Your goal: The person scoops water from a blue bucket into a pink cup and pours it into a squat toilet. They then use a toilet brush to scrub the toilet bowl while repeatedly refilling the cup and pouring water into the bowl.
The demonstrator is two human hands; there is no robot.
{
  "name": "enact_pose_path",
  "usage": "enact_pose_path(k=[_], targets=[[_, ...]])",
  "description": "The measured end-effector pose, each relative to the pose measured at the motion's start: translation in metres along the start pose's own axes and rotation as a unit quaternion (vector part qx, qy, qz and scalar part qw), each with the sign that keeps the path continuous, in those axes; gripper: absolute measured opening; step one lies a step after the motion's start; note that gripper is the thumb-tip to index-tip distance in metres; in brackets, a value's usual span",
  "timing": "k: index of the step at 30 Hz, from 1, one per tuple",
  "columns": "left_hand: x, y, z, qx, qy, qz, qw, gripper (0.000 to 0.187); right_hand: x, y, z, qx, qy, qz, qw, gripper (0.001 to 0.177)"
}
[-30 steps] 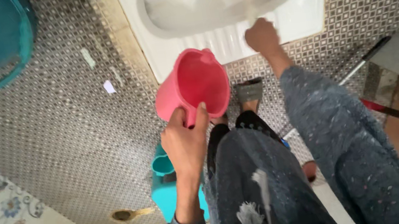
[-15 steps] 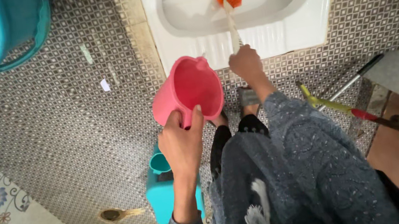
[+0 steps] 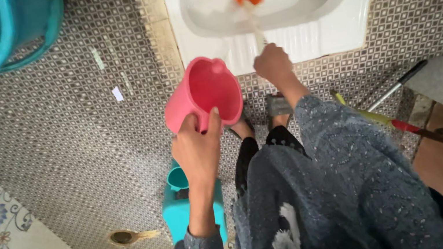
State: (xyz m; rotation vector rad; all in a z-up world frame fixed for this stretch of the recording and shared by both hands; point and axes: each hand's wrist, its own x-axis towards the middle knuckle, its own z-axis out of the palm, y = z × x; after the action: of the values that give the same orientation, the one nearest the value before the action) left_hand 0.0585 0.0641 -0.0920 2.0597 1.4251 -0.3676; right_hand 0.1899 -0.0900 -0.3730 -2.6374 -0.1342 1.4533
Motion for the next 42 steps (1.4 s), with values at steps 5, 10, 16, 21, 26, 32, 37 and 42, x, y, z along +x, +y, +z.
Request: enact_pose_path(k=[5, 10, 16, 21, 26, 32, 37, 42], targets=[[0.023, 0.008, 0.033, 0.047, 0.008, 0.003, 0.999, 0.050, -0.031, -0.022, 0.008, -0.023, -0.048, -0.067, 0.996, 0.052], [0.038, 0.027, 0.045, 0.097, -0.002, 0.038, 0.995, 0.047, -0.020, -0.016, -0.016, 0.021, 0.004, 0.002, 1.000, 0.051], [0.042, 0.009, 0.034, 0.050, 0.035, 0.028, 0.998, 0.045, -0.022, -0.032, -0.006, 0.015, -0.016, -0.013, 1.000, 0.051], [0.038, -0.014, 0.018, -0.130, 0.015, -0.003, 0.991, 0.043, -0.037, -0.024, -0.015, -0.006, -0.056, -0.034, 0.998, 0.050], [0.022, -0.029, 0.011, -0.307, -0.030, -0.103, 0.946, 0.037, 0.000, 0.001, -0.022, 0.015, -0.001, 0.049, 0.999, 0.050], [0.013, -0.038, 0.016, -0.307, -0.030, -0.124, 0.943, 0.037, -0.025, -0.009, 0.020, -0.014, -0.004, -0.032, 0.999, 0.048], [0.008, -0.021, 0.010, -0.307, -0.039, -0.107, 0.945, 0.036, -0.033, 0.008, 0.000, -0.017, -0.034, -0.039, 0.999, 0.048], [0.006, -0.015, 0.017, -0.274, -0.040, -0.067, 0.959, 0.045, 0.017, 0.028, -0.013, 0.027, 0.009, 0.037, 0.999, 0.046]])
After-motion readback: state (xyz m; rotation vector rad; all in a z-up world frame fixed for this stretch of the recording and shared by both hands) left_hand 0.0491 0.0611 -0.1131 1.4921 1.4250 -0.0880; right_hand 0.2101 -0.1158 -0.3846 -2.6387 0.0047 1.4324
